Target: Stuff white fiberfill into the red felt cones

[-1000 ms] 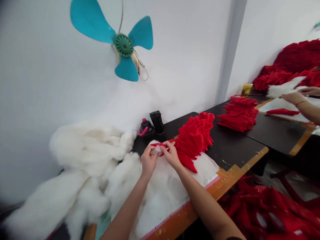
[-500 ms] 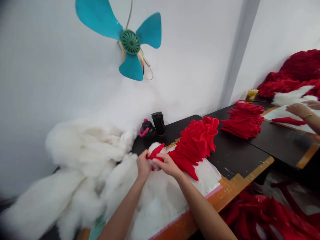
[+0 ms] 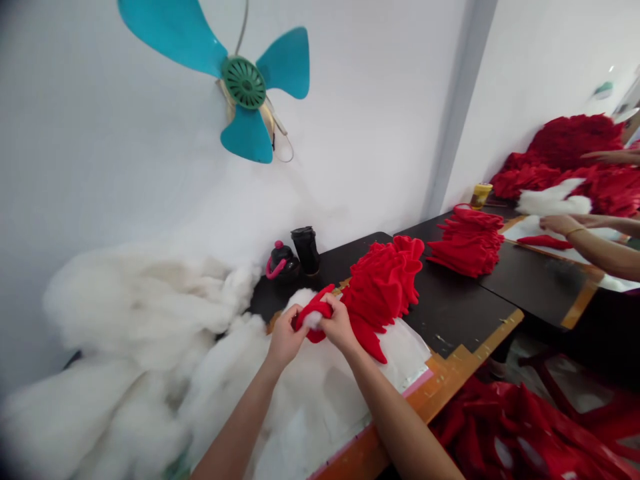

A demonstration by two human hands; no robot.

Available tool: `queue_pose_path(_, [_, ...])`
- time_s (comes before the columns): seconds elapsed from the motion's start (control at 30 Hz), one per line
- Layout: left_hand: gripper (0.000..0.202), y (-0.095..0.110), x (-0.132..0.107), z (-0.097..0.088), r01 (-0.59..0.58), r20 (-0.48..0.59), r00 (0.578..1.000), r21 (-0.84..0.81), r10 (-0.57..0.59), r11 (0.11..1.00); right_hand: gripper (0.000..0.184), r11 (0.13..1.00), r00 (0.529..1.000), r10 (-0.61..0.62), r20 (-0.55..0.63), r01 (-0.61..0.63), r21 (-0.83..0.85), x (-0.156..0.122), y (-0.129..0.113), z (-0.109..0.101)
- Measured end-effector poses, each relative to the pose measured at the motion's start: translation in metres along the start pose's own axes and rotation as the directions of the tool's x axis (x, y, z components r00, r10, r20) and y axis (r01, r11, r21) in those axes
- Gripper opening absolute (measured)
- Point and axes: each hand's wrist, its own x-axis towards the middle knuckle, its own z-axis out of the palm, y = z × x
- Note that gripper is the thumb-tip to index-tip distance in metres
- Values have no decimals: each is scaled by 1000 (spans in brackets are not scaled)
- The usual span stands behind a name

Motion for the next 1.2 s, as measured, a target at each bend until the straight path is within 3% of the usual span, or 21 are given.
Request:
queue_pose_path(0.1, [12, -8, 0, -3, 38, -160, 987, 60, -28, 998, 16, 997, 984, 10, 177, -23, 69, -4, -7, 7])
queue_pose_path(0.17, [15, -11, 1, -6, 58, -200, 979, 66, -43, 996, 17, 999, 985, 4, 173, -13, 52, -5, -8, 11])
queue_pose_path(0.27, [14, -7, 1, -7, 20, -174, 985, 105, -1, 994, 24, 998, 992, 45, 116, -51, 45, -5, -4, 14])
queue_pose_path(0.37, [13, 3, -2, -4, -60, -104, 992, 75, 68, 995, 25, 992, 997, 76, 30, -79, 96, -3, 0, 11])
queue_pose_path(0.47, [15, 16, -8, 1, -153, -41, 987, 20, 154, 988, 24, 1000, 990, 10, -140, -10, -4, -2, 3, 7])
queue_pose_path(0.53, [12, 25, -14, 5, -212, 91, 973, 4, 211, 977, 16, 999, 965, -15, -263, 1, -53, -1, 3, 4])
queue_pose_path(0.6, [9, 32, -21, 11, -218, 299, 930, -16, 213, 976, 11, 999, 925, 30, -379, -22, 26, 0, 3, 1])
queue_pose_path(0.67, [7, 35, -25, 18, -189, 382, 907, 0, 175, 982, 14, 990, 903, 85, -420, -28, 141, 1, 1, -1])
queue_pose_path(0.7, [6, 34, -25, 21, -179, 342, 926, 25, 160, 984, 15, 985, 911, 89, -402, -22, 169, 1, 0, -2])
queue_pose_path(0.8, [12, 25, -22, 25, -167, 89, 983, 91, 159, 982, 16, 988, 969, 42, -245, -4, 153, -1, -4, -1])
queue_pose_path(0.9, [18, 15, -15, 19, -137, -81, 986, 123, 148, 983, 16, 992, 999, 20, -27, -17, 122, -1, -6, 2])
queue_pose_path(0.97, [19, 11, -12, 12, -108, -140, 982, 141, 127, 984, 12, 995, 999, 14, 53, -19, 99, -2, -5, 3])
queue_pose_path(1.07, [23, 12, -12, 6, -130, -68, 988, 123, 139, 984, 17, 999, 1000, 4, 3, -5, 52, -3, -2, 5])
queue_pose_path(1.2, [22, 20, -20, 13, -277, 177, 949, 83, 260, 957, 16, 999, 988, 0, -153, -8, -48, -6, -3, 6])
